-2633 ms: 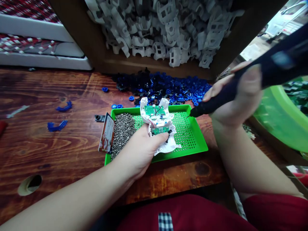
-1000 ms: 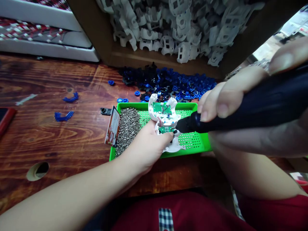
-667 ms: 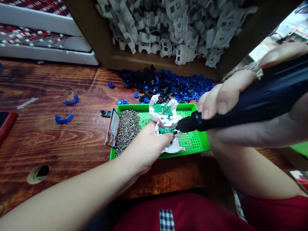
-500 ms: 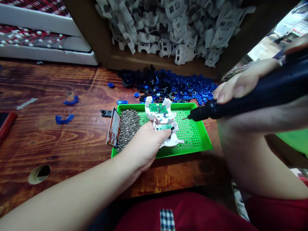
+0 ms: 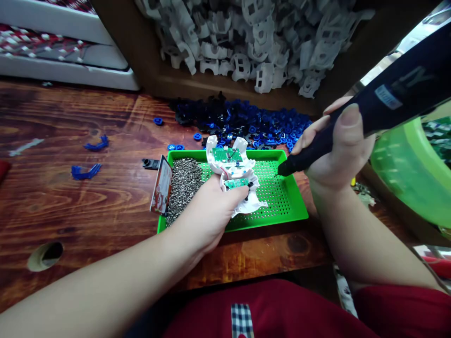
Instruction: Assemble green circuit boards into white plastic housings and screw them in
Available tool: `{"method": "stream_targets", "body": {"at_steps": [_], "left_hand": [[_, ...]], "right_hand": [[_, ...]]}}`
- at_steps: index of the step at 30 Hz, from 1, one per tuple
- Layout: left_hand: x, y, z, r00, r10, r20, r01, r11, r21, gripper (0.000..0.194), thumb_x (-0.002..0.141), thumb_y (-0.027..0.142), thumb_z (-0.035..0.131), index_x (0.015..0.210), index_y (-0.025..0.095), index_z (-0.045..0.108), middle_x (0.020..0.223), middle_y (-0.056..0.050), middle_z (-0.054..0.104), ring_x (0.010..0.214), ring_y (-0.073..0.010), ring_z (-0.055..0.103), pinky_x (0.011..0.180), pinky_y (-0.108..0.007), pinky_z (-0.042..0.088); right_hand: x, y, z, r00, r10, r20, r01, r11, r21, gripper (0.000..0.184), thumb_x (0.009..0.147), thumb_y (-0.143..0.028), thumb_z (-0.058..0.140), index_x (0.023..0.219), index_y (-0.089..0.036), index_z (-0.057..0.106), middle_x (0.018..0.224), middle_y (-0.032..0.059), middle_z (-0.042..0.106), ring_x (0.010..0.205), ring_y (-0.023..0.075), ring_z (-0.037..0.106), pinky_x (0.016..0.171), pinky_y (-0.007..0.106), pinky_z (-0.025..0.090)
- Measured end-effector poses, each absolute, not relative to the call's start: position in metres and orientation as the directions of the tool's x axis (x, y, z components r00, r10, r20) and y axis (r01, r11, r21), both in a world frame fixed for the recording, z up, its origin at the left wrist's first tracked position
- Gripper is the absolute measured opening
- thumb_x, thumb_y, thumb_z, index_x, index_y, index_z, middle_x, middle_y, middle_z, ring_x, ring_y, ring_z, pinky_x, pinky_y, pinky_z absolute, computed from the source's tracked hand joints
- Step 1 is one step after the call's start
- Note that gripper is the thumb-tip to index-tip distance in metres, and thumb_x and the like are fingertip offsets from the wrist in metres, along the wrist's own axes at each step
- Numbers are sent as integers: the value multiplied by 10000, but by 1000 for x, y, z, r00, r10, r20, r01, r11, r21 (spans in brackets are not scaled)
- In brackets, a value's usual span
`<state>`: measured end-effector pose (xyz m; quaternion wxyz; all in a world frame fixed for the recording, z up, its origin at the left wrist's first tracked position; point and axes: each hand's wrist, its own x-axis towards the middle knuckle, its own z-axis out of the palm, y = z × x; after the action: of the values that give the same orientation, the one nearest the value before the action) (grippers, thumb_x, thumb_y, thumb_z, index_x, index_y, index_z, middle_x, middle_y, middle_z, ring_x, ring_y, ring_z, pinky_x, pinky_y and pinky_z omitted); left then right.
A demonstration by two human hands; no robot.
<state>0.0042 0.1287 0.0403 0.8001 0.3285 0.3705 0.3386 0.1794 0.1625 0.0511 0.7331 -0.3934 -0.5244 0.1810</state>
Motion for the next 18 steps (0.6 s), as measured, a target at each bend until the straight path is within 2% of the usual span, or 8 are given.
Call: {"method": "stream_targets", "body": {"at_steps": [10,14,18], "left_hand": [[4,127,45,492,776,-395,-251,561,789,258,744,93,563,973,153,665,885,-27,695,695,-122,594,632,-234,439],[5,128,45,437,777,-453,-192,573,797,187,717,139,604,896,143,658,801,-26,671,603,-122,563,525,-229,398],[5,128,45,439,776,-452,-209,578,789,271,706,161,631,975,133,648,876,-56,688,648,-142,592,592,-262,442]], "right_hand": [[180,160,51,371,695,616,164,604,-780,224,800,-449,546,819,-229,504,526,-36,414,373,100,440,312,242,308],[180,161,48,364,697,617,185,595,-782,223,802,-450,549,820,-234,498,530,-40,415,394,98,450,332,239,327],[180,161,53,399,650,647,161,644,-748,205,802,-411,534,835,-210,520,491,-53,422,366,96,439,313,235,296]]}}
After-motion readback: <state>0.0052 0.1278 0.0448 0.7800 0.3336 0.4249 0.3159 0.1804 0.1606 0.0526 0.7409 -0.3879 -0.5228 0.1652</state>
